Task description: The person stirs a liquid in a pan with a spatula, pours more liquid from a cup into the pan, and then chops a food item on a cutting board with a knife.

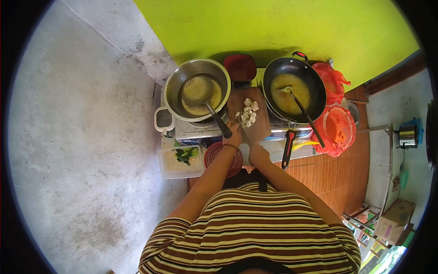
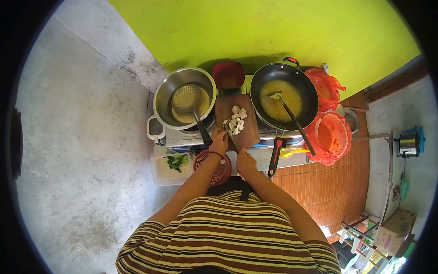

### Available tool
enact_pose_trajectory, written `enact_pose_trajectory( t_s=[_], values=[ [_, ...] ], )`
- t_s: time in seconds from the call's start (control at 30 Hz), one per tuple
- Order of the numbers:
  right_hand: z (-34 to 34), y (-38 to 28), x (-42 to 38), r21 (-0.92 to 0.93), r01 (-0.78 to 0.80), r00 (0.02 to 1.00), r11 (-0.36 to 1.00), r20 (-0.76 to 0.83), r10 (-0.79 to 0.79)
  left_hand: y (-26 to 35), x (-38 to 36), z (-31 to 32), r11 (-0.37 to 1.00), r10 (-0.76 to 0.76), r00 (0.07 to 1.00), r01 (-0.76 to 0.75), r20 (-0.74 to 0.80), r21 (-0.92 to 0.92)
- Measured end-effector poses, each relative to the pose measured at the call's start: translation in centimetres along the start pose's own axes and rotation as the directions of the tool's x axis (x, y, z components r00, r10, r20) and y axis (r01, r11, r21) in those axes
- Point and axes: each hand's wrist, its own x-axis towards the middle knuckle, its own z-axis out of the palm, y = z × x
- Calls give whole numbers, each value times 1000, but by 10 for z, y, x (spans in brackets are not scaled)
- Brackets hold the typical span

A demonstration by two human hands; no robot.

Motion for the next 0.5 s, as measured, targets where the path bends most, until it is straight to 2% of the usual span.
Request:
enact_pose_trajectory(
  t_s=[0.13,0.23,0.33,0.5],
  values=[
    [-8,-5,-8,41,18,999,999,-27,-17,4,-7,-3,997,-55,998,55,-13,-54],
    [2,3,0,29,94,995,995,27,-95,6,-7,-1,996,-92,996,92,4,-21],
    [-12,-2,-8,92,29,997,995,69,-35,-5,-6,3,1000,-14,1000,14,1,-5],
    [-8,0,-9,84,40,997,996,57,-45,-2,-6,1,999,-27,1000,27,-4,-29]
  ],
)
